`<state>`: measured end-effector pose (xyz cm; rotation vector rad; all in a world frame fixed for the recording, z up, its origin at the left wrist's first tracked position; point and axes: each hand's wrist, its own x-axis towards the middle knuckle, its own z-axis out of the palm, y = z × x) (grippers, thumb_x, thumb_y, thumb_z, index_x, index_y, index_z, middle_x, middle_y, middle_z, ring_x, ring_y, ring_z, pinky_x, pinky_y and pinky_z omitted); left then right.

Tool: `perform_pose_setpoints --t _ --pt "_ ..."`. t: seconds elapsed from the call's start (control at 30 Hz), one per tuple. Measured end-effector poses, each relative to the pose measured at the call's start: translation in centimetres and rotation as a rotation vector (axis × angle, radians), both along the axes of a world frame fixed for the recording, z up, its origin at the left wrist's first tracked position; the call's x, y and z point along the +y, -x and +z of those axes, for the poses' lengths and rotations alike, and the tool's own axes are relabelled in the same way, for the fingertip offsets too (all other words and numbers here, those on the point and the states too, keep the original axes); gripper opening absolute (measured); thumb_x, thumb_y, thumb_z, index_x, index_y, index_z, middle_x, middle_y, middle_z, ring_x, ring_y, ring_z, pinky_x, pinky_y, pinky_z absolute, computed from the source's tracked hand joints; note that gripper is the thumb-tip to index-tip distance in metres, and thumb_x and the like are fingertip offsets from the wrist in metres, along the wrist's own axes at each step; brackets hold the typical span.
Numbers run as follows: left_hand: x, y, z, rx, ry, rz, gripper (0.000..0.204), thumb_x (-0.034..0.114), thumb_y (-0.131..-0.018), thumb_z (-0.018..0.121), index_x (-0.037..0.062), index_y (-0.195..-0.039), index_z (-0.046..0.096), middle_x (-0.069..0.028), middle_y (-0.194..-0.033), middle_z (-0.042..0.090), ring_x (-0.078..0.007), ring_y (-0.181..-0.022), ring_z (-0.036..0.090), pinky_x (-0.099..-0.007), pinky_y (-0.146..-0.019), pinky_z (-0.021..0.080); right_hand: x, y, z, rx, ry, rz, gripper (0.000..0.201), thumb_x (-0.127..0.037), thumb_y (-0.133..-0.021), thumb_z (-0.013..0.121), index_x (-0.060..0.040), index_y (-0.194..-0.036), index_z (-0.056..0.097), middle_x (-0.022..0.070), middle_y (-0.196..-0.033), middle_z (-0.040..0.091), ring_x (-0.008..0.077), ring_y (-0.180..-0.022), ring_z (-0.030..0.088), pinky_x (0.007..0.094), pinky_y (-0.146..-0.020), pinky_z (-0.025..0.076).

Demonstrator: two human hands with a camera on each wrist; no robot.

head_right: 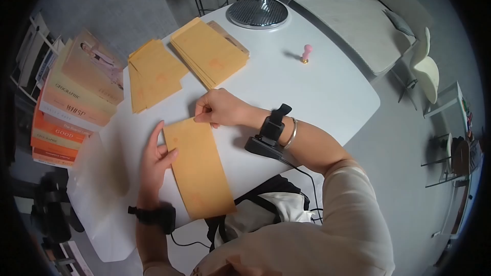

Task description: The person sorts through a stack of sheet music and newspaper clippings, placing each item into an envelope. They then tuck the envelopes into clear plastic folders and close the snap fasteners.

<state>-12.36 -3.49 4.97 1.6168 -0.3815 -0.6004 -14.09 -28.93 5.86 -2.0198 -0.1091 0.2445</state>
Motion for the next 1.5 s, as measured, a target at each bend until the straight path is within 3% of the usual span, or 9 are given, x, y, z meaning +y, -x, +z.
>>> perform_pose_setpoints --t 0.1,0.2,0.27,0.4,0.53,0.63,0.8,1.13,1.5 --pt "0.9 0.5 -0.8 -0.013 -0.034 0.01 0.048 -0.002 -0.088 0.057 0.0014 -0.134 0.043 -0.0066 -0.088 0.065 -0.0092 -0.078 0.061 -0.0205 -0.067 0.048 -0.5 -0.2 0.0 -0.041 0.167 0.047 0.012 -0.016 -0.085 0.066 -0.0049 -0.09 0.067 0.0047 -0.068 0.064 0.0099 -0.056 0.059 0.0247 -0.058 0.048" --pt "1.5 -0.2 -1.9 -0.065 -0.131 0.007 0.042 0.0 -0.088 0.061 0.0007 -0.128 0.05 -0.0033 -0.086 0.063 -0.0069 -0.077 0.059 -0.0185 -0.065 0.046 -2.3 0.8 0.1 -0.651 0.586 -0.101 0.016 -0.018 -0.084 0.067 -0.01 -0.097 0.067 0.0061 -0.084 0.068 0.017 -0.066 0.063 0.0304 -0.065 0.051" --pt "1.6 -0.3 -2.2 -0.087 -0.164 -0.021 0.039 0.0 -0.087 0.062 -0.0001 -0.126 0.053 -0.0035 -0.089 0.062 -0.0071 -0.079 0.059 -0.0188 -0.067 0.046 -5.5 1.6 2.3 -0.698 0.67 -0.417 0.029 -0.034 -0.083 0.066 -0.0142 -0.105 0.066 0.0104 -0.101 0.066 0.0306 -0.085 0.064 0.0409 -0.073 0.051" --pt "1.6 -0.3 -1.5 -0.043 -0.073 -0.082 0.039 0.0 -0.087 0.062 -0.0007 -0.125 0.054 -0.006 -0.101 0.06 -0.0099 -0.085 0.061 -0.0214 -0.072 0.048 -15.1 4.1 3.8 -0.65 1.126 -0.858 0.041 -0.036 -0.082 0.066 -0.0147 -0.117 0.061 0.0124 -0.117 0.059 0.0297 -0.087 0.065 0.0393 -0.076 0.051" --pt "1.8 -0.4 -0.6 0.013 -0.049 -0.095 0.043 0.0 -0.086 0.062 0.0005 -0.127 0.053 -0.0088 -0.11 0.058 -0.0138 -0.089 0.063 -0.0241 -0.076 0.049 -21.6 5.7 0.0 -0.492 1.133 -0.579 0.031 -0.025 -0.085 0.064 -0.0079 -0.111 0.063 0.0118 -0.1 0.064 0.0249 -0.075 0.064 0.0354 -0.07 0.051" --pt "2.0 -0.3 -0.7 0.046 -0.046 -0.08 0.042 0.0 -0.085 0.063 0.0014 -0.126 0.054 -0.0082 -0.104 0.063 -0.0132 -0.086 0.064 -0.0245 -0.075 0.05 -20.5 4.7 -0.4 -0.161 0.657 -0.581 0.018 -0.015 -0.085 0.062 -0.004 -0.1 0.064 0.0098 -0.088 0.065 0.0186 -0.069 0.062 0.03 -0.062 0.05" --pt "2.1 -0.7 -1.1 0.065 -0.075 -0.105 0.027 0.0 -0.085 0.063 -0.0012 -0.112 0.059 -0.0043 -0.096 0.062 -0.0116 -0.084 0.063 -0.0231 -0.076 0.05 -5.7 2.4 5.0 -0.467 0.295 -0.318 0.007 0.0 -0.085 0.056 -0.0024 -0.09 0.06 0.0054 -0.085 0.065 0.0123 -0.069 0.061 0.0251 -0.056 0.049" --pt "2.2 -0.7 -1.3 -0.037 -0.124 -0.065 0.014 0.005 -0.085 0.066 -0.0012 -0.097 0.064 -0.0032 -0.092 0.064 -0.0111 -0.083 0.061 -0.0254 -0.077 0.051 7.0 -1.7 0.4 -0.531 0.312 0.31 0.012 -0.005 -0.084 0.059 -0.0055 -0.095 0.055 0.015 -0.086 0.06 0.0347 -0.078 0.059 0.0405 -0.068 0.047" --pt "2.3 -0.5 -0.7 0.07 -0.06 -0.043 0.016 0.007 -0.086 0.066 0.0017 -0.1 0.064 -0.002 -0.09 0.064 -0.008 -0.079 0.06 -0.0233 -0.071 0.05 -17.7 2.8 2.2 -0.352 0.591 -0.572 0.024 0.003 -0.08 0.052 -0.0038 -0.102 0.06 0.0084 -0.072 0.062 0.0146 -0.059 0.058 0.0289 -0.056 0.048"
